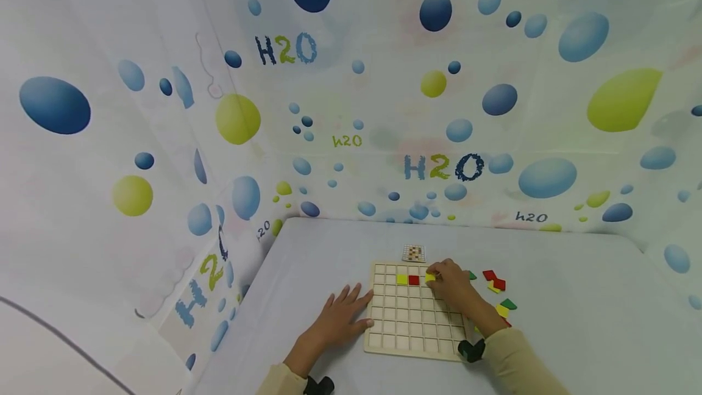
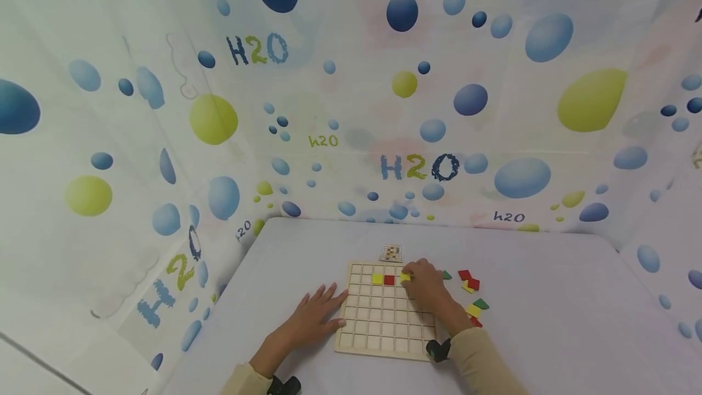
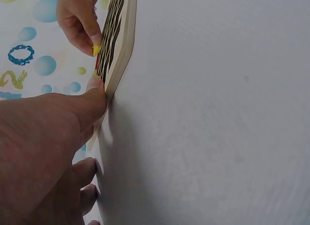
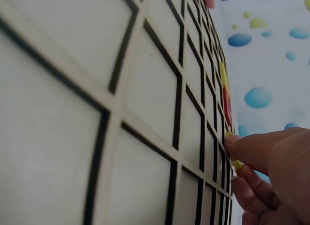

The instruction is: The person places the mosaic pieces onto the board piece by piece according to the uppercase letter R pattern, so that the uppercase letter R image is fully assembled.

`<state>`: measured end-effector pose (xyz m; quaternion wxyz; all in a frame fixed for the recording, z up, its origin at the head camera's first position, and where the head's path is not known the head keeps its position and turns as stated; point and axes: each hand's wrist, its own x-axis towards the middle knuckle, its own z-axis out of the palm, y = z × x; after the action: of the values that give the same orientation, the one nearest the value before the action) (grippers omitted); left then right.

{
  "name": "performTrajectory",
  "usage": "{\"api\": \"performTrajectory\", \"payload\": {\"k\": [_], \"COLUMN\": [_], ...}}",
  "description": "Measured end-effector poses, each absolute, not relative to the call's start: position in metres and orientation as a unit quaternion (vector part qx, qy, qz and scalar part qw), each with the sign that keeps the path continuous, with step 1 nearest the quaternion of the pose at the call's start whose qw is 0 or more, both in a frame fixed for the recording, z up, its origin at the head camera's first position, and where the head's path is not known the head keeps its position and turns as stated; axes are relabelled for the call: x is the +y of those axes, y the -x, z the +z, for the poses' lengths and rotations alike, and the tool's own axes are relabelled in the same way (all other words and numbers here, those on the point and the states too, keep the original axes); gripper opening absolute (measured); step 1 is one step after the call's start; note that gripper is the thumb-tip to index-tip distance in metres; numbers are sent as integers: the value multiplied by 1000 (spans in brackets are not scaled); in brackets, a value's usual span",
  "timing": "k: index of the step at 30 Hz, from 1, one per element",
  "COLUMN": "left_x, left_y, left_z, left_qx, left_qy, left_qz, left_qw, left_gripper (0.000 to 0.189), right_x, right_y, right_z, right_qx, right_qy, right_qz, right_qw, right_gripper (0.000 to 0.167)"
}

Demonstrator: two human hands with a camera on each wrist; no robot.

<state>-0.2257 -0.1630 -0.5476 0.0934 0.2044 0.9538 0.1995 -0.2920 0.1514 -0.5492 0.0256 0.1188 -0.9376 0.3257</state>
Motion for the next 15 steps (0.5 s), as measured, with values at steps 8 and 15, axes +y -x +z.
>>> {"api": "performTrajectory", "payload": {"k": [8,15], "left_x": [-167,-170], "left_y": [224,222], "left_z": [-546,-544], "left_qx": [954,953], "left_qy": [-204,-208], "left_qz": [198,198], "left_qw": [99,101], "left_gripper": [70,70], "right_x": [140,135], "right_y": [291,287], "right_z": [-550,-551], "right_qx": [-946,-948], "right_qy": [-109,-100], "right_qz": [306,301], "right_qw": [5,3], "right_gripper": [24,12]}}
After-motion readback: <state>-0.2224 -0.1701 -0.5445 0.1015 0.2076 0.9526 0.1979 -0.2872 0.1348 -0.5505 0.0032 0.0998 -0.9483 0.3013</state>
